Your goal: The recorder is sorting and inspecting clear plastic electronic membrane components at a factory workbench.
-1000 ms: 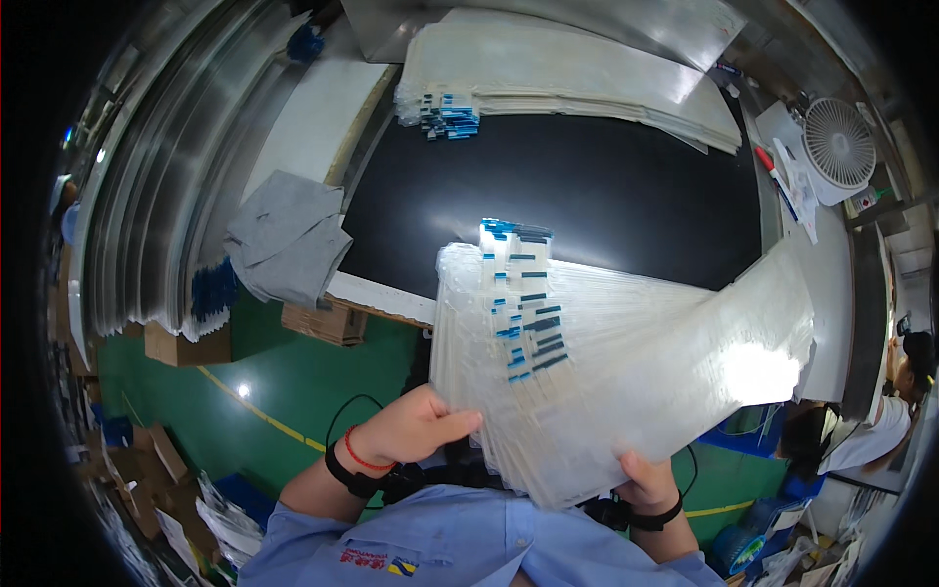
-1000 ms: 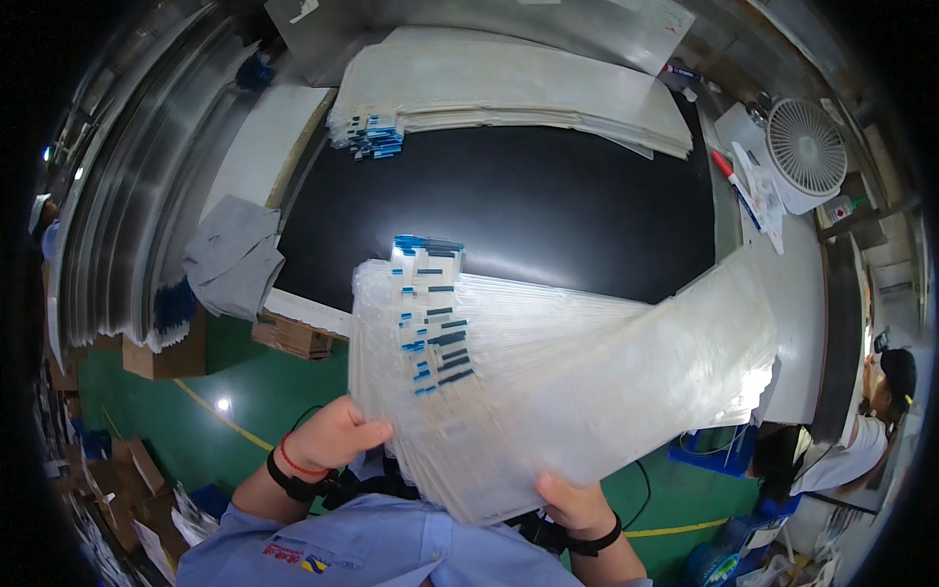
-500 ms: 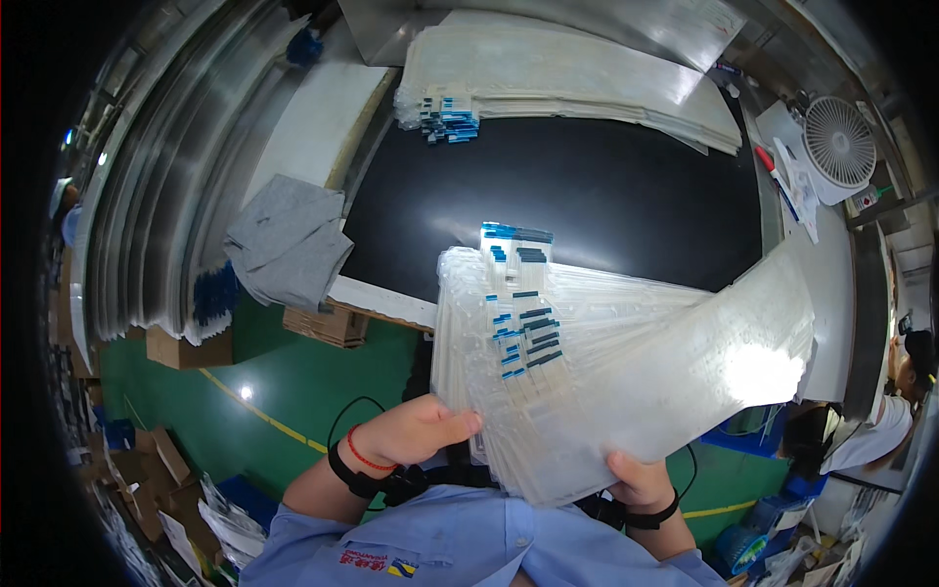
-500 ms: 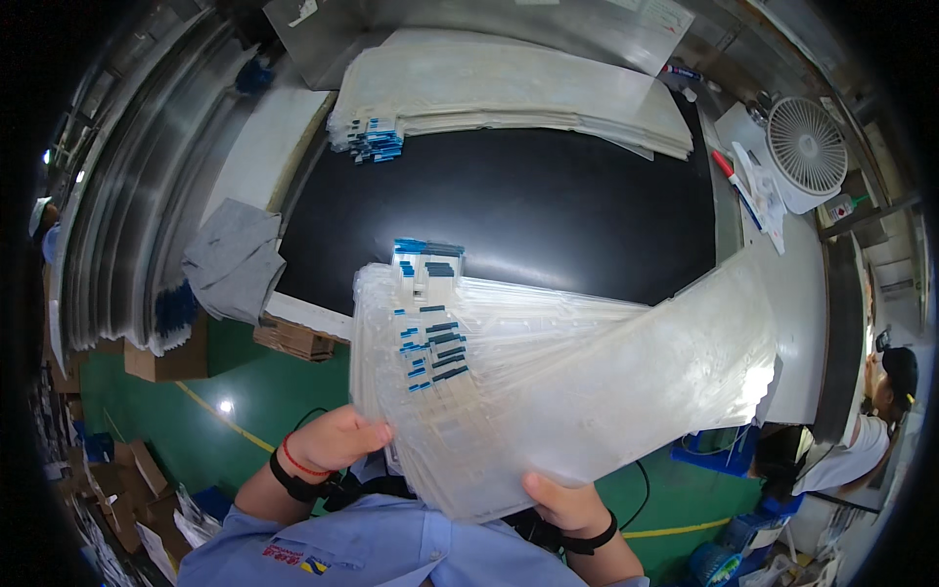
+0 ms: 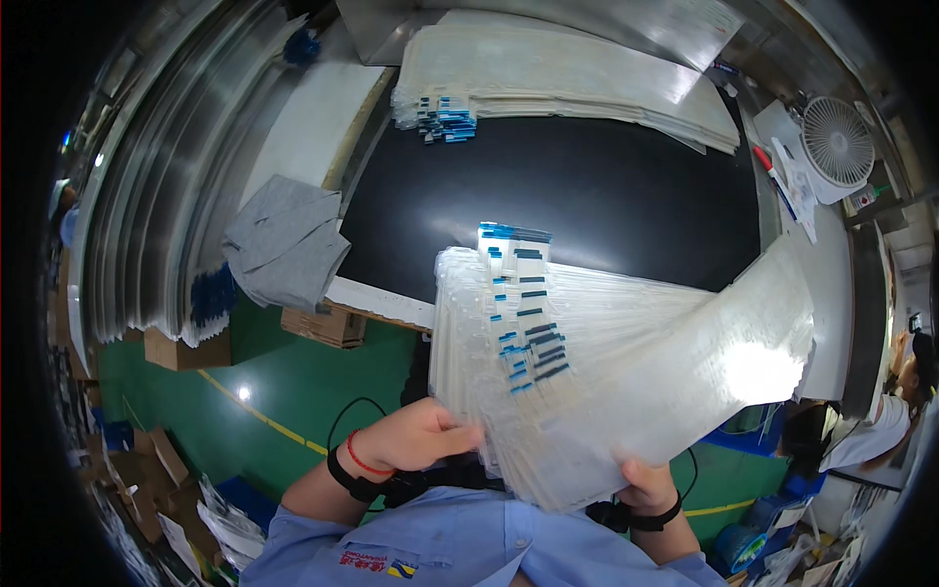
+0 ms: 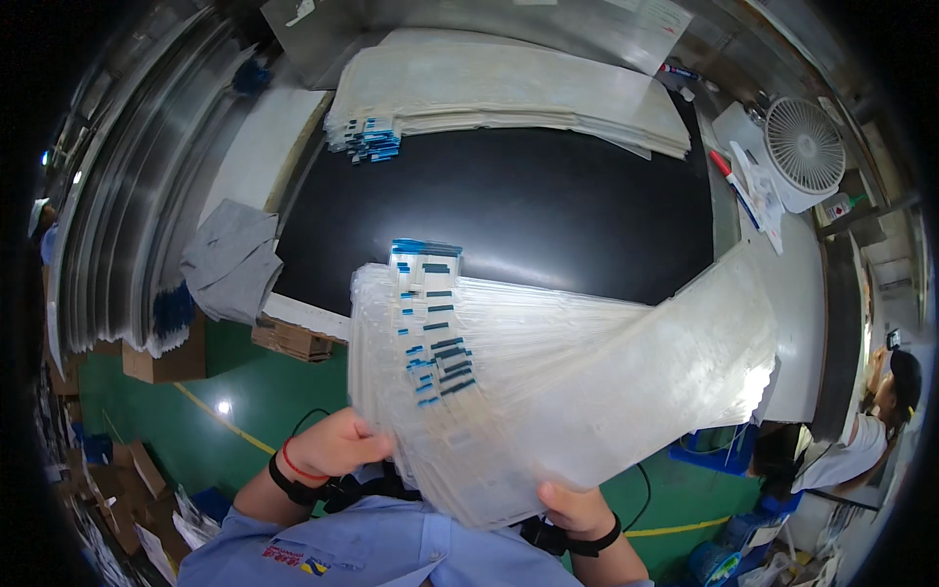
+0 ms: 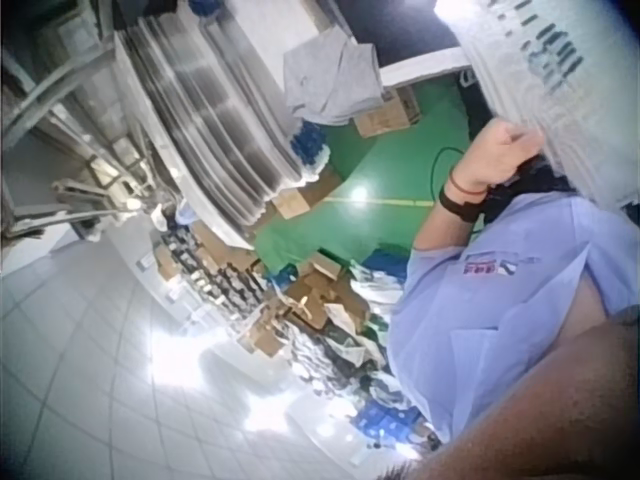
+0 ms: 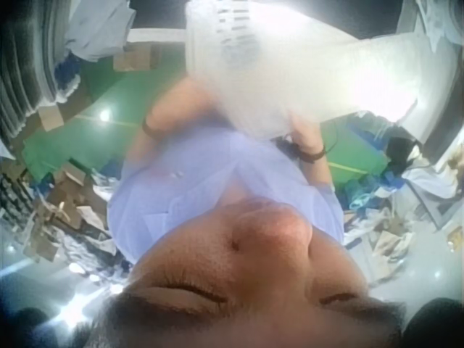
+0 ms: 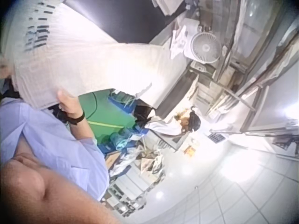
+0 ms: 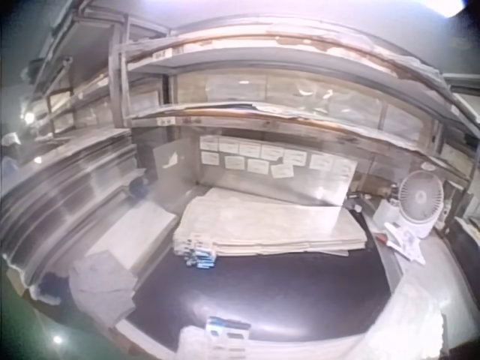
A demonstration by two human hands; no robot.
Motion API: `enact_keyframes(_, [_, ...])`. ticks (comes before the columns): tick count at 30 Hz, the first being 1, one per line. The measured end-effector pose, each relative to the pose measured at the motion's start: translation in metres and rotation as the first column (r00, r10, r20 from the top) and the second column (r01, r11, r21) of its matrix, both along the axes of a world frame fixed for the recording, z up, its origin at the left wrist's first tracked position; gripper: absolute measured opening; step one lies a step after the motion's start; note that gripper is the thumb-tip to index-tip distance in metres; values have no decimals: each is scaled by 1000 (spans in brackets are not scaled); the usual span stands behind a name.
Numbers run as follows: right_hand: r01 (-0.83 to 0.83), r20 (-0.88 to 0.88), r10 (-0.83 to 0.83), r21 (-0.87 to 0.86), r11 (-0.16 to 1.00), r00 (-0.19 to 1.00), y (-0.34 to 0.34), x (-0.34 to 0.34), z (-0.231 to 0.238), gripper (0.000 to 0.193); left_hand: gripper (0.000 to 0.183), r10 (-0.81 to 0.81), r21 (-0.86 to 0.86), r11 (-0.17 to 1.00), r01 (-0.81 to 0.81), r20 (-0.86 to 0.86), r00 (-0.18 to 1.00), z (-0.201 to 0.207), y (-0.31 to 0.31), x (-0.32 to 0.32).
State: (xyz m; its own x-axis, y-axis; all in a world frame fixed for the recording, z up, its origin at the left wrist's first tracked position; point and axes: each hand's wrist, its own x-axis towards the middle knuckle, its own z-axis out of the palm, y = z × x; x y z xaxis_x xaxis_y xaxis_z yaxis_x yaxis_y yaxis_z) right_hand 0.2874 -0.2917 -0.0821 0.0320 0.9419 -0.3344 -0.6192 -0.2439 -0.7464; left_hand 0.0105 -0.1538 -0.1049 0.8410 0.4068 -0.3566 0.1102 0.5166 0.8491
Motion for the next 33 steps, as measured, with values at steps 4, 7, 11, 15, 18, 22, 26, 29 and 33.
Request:
enact_keyframes(4, [-2, -113, -8, -86, 996, 994, 7, -15, -2, 75, 30, 331, -461, 838, -292, 3, 944, 5, 0, 10])
enact_keyframes(7, [-23, -64, 19, -63, 998, 998, 7, -9, 2, 74, 36, 244, -58, 969, -240, 69, 967, 12, 1, 14])
enact_keyframes(11, [-9, 19, 11, -102, 995, 1000, 9, -12, 6, 73, 39, 218, -159, 965, -210, 34, 975, -5, 2, 2])
enact_keyframes(15, [-32, 85, 43, -124, 992, 996, 11, -10, 4, 73, 32, 322, -272, 901, -337, -98, 942, -26, -4, -10])
enact_keyframes(18, [-133, 124, 137, -39, 990, 983, 2, 2, -3, 72, 33, 176, -42, 983, -176, -6, 984, 12, 4, 6])
enact_keyframes(22, [-29, -76, 21, -98, 995, 997, 11, -15, 8, 72, 34, 272, -169, 947, -272, -26, 962, -4, 0, 3])
enact_keyframes(26, [-83, 29, 86, -85, 993, 996, -1, 0, -2, 75, 32, 169, -143, 976, -162, 39, 985, 4, 7, 0])
enact_keyframes(29, [-82, 75, 86, -52, 995, 993, -9, 12, -8, 77, 31, 123, -26, 992, -121, 59, 991, 12, 7, 7])
enact_keyframes(33, [49, -11, -50, -128, 991, 999, 1, -5, 2, 77, 31, 222, -125, 968, -215, 41, 974, 11, 4, 9])
